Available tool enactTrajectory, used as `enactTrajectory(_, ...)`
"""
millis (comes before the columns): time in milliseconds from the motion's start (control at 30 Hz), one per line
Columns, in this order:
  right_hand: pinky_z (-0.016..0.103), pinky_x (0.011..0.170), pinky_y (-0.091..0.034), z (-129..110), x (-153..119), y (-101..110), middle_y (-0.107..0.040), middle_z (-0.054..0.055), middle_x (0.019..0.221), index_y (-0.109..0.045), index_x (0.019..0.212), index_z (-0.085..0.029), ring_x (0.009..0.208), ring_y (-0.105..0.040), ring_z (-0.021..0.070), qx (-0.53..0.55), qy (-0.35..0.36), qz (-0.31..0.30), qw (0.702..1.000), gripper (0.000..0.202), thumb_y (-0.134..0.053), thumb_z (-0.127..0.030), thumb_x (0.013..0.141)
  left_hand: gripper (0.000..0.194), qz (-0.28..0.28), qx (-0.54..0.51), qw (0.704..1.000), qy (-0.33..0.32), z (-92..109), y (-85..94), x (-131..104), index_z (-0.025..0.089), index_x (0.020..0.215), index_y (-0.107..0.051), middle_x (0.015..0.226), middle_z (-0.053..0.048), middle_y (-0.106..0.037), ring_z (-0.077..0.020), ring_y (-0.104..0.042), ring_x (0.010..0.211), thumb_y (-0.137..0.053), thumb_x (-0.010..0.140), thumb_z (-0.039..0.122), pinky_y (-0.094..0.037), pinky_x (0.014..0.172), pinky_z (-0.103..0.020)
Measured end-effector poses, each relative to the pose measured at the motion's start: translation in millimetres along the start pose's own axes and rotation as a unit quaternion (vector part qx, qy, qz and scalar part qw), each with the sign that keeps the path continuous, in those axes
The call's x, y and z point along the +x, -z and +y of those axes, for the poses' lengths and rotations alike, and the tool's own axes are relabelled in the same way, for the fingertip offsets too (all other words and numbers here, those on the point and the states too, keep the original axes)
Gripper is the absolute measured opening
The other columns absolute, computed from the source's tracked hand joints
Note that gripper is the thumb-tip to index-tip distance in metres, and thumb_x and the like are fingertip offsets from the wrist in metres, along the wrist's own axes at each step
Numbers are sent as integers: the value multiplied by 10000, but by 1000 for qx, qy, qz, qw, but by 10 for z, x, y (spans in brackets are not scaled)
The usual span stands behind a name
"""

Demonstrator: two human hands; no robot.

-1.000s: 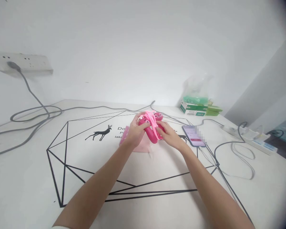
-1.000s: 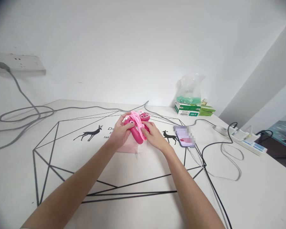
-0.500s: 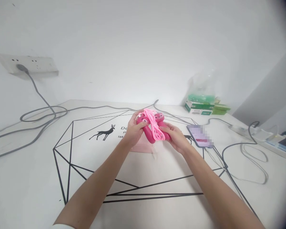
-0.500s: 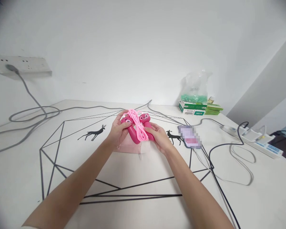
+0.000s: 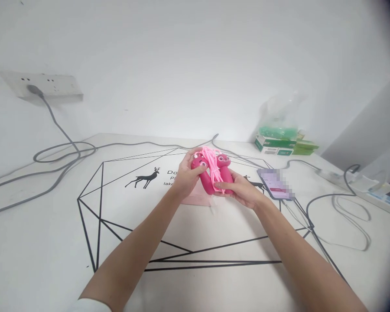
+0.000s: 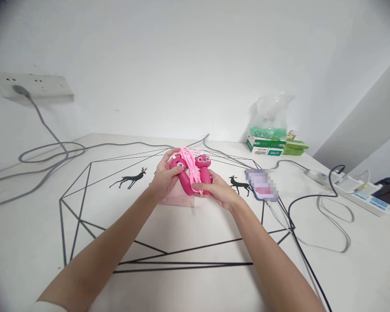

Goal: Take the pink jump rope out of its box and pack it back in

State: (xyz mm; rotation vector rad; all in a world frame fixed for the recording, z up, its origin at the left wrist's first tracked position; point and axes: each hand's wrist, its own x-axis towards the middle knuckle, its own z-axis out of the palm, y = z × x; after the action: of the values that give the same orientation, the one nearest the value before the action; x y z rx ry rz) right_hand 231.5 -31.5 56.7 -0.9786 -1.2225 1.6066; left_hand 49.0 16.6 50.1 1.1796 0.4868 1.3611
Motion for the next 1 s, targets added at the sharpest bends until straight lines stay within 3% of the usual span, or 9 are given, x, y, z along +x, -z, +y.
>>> enactTrajectory(400,399,776,-607,67,53,-87,-649,12,946,-572,1008,-241,891,-656,213,-5,48,79,996,496,-848,-277,598,635,94,-36,995,14,-124,-98,-28,307,1299,-444,1002,6,-661,-160,-656,939,-760,755,219,-519,893,-346)
enactTrajectory(567,368,728,-599,86,63,-107,-648,-2,876,-591,946,-225,817,-652,198,-40,58,111,991,447,-843,-313,587,726,91,-9,995,26,-129,-125,-45,296,1318,-439,1017,-10,-679,-184,-668,937,-809,700,203,-524,903,-381)
enactTrajectory(733,362,726,-588,109,70,-90,-665,16,832,-616,857,-205,791,-657,210,-63,52,102,991,370,-844,-352,604,715,98,-11,994,45,-109,-71,-32,302,1317,-454,1023,-4,-676,-180,-667,919,-793,701,170,-538,870,-362)
enactTrajectory(1000,371,733,-577,122,59,-35,-629,0,751,-616,810,-193,701,-629,180,-87,75,75,991,325,-829,-379,650,319,35,-58,996,57,-41,-7,-3,173,1064,-608,911,-15,-637,-124,-632,824,-733,771,175,-527,817,-273)
